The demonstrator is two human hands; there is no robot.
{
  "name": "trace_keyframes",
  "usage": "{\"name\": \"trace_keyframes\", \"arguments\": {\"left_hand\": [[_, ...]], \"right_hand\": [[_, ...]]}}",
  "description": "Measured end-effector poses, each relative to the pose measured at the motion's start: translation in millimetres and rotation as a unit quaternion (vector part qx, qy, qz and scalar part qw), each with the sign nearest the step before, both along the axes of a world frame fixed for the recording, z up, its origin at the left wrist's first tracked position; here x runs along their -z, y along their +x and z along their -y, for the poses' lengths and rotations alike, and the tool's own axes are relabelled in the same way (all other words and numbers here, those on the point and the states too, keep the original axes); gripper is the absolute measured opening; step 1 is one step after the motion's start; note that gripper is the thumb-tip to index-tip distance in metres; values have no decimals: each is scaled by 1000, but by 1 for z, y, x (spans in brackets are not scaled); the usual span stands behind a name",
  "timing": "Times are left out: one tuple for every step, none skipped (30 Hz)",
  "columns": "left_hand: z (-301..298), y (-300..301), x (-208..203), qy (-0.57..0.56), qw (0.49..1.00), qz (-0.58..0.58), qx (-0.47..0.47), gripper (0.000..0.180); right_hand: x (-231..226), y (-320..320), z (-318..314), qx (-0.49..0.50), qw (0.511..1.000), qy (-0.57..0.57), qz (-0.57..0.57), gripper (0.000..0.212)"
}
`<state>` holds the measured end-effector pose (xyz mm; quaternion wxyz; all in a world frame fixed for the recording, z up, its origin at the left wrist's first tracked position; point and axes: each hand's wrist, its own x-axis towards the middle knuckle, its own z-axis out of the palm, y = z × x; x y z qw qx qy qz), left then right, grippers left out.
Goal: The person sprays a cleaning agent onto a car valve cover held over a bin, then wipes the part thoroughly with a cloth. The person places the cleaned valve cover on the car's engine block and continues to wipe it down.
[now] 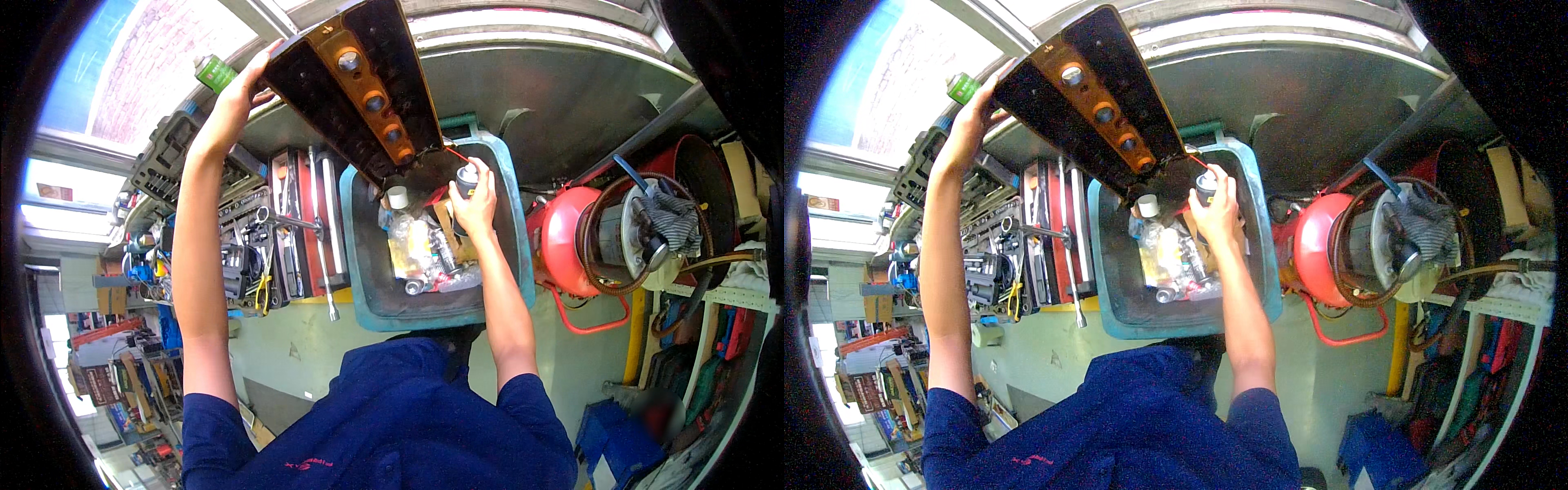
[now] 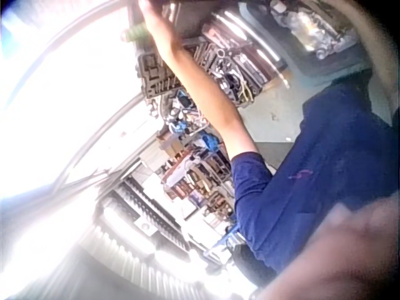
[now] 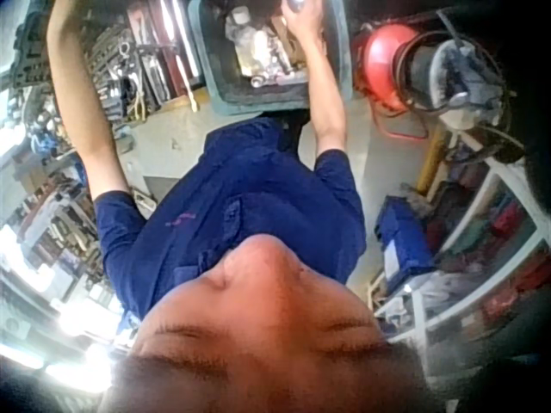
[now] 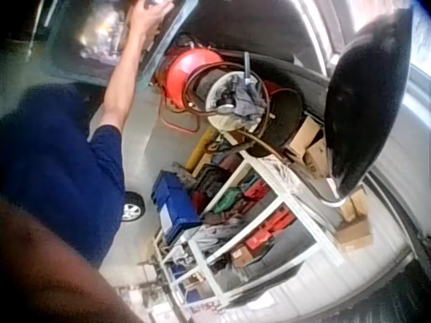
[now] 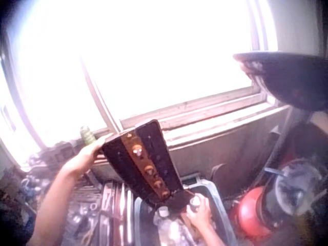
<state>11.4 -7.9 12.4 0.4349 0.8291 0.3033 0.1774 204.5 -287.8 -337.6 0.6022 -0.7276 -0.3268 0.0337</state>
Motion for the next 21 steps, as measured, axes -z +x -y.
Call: {"name": "trace_keyframes", "arguments": {"left_hand": [[-2,-1,1,-1,1000,2,2,72],[-5,-2,2,-1,1000,3,5,72],[-8,-2,2,-1,1000,4,7,72],[-9,-3,3,-1,1000,8,8,72],[-10,-3,4,-2,1000,12,10,72],[-10,-2,5,-4,1000,16,14,72],[-10,-2,5,-6,1000,16,8,72],[-8,-2,5,-7,1000,15,3,72],[-7,-2,3,-8,1000,15,-3,71],[-5,-1,2,-8,1000,13,3,71],[-4,-1,1,-7,1000,11,9,71],[-3,-1,0,-7,1000,9,15,71],[-3,-1,1,-7,1000,12,13,71],[-2,-1,1,-7,1000,16,11,70],[-2,-2,1,-6,1000,19,9,70],[-6,-4,2,-9,1000,17,8,70],[-14,-7,4,-11,1000,15,8,70],[-13,-4,4,-14,1000,14,9,70],[-11,-3,4,-13,1000,15,8,71],[-8,-3,3,-12,1000,16,8,71],[-4,-2,2,-9,1000,17,6,71]], "right_hand": [[0,-1,0,1,1000,-2,2,65],[-1,-2,0,2,1000,-4,3,66],[-1,-2,-1,2,1000,-6,5,66],[0,-3,-2,1,1000,-2,1,66],[1,-4,-3,0,1000,2,-3,66],[1,-3,-3,1,1000,6,-6,66],[1,-2,-4,5,1000,0,-3,66],[1,-1,-4,8,1000,-5,1,66],[1,-1,-4,11,1000,-10,4,66],[3,-1,-4,12,1000,-8,3,66],[6,-1,-4,13,1000,-7,3,66],[6,-2,-3,14,1000,-6,2,66],[7,-3,-3,10,1000,-6,-4,65],[7,-5,-2,8,1000,-7,-10,65],[8,-7,-2,4,1000,-8,-17,65],[7,-9,-2,5,1000,-6,-14,65],[7,-11,-4,7,1000,-5,-11,65],[7,-12,-4,10,1000,-5,-8,65],[7,-12,-5,12,1000,1,-1,65],[7,-12,-6,14,1000,6,6,66],[7,-12,-7,14,1000,13,12,66]]}}
